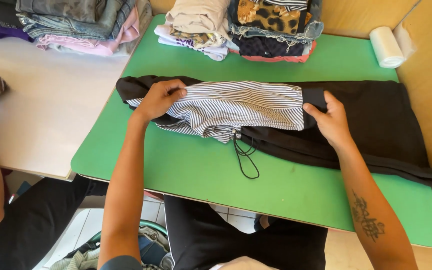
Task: The person folds a black pair of pants and a striped pair of pants on a green table. They smooth the fabric, fold the legs, and align the garments neatly.
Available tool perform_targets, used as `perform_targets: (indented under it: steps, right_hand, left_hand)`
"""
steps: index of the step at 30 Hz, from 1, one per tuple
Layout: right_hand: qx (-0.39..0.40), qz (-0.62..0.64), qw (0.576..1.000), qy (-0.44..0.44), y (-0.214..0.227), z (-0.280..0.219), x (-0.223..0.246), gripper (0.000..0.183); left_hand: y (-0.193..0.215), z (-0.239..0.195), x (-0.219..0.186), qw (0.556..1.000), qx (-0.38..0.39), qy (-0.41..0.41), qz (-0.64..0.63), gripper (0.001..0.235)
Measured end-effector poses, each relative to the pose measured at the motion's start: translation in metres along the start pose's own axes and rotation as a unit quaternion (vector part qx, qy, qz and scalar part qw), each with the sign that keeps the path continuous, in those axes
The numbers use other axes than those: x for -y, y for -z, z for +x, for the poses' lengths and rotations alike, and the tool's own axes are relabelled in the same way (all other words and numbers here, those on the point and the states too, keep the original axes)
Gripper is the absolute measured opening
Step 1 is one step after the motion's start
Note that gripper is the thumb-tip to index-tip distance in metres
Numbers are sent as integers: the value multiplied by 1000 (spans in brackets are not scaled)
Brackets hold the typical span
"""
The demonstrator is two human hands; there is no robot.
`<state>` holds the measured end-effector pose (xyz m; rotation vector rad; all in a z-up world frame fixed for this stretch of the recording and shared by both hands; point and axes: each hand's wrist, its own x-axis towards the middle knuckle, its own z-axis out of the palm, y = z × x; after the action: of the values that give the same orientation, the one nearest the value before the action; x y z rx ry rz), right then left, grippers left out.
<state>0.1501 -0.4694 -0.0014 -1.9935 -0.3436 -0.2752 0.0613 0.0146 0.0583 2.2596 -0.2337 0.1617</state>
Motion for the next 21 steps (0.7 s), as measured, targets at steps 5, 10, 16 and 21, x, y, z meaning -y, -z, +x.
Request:
perform_targets:
  steps: [5, 10, 16, 21]
  right_hand:
    - [-45, 277, 959, -22, 13, -8, 16, 31]
    - [-65, 272, 959, -50, 4, 3, 5, 44]
    - [-102, 354, 928, -60, -1, 8, 15, 12]
    - [-132, 319, 938, -20, 13, 28, -10, 7]
  left_hand:
    - [10, -5, -20, 973, 17, -13, -228, 7]
    - [23, -5, -44, 965, 97, 31, -244, 12]
    - [2, 20, -28, 982, 112, 56, -140, 21]
    - [-5, 37, -29, 993, -25, 27, -113, 12]
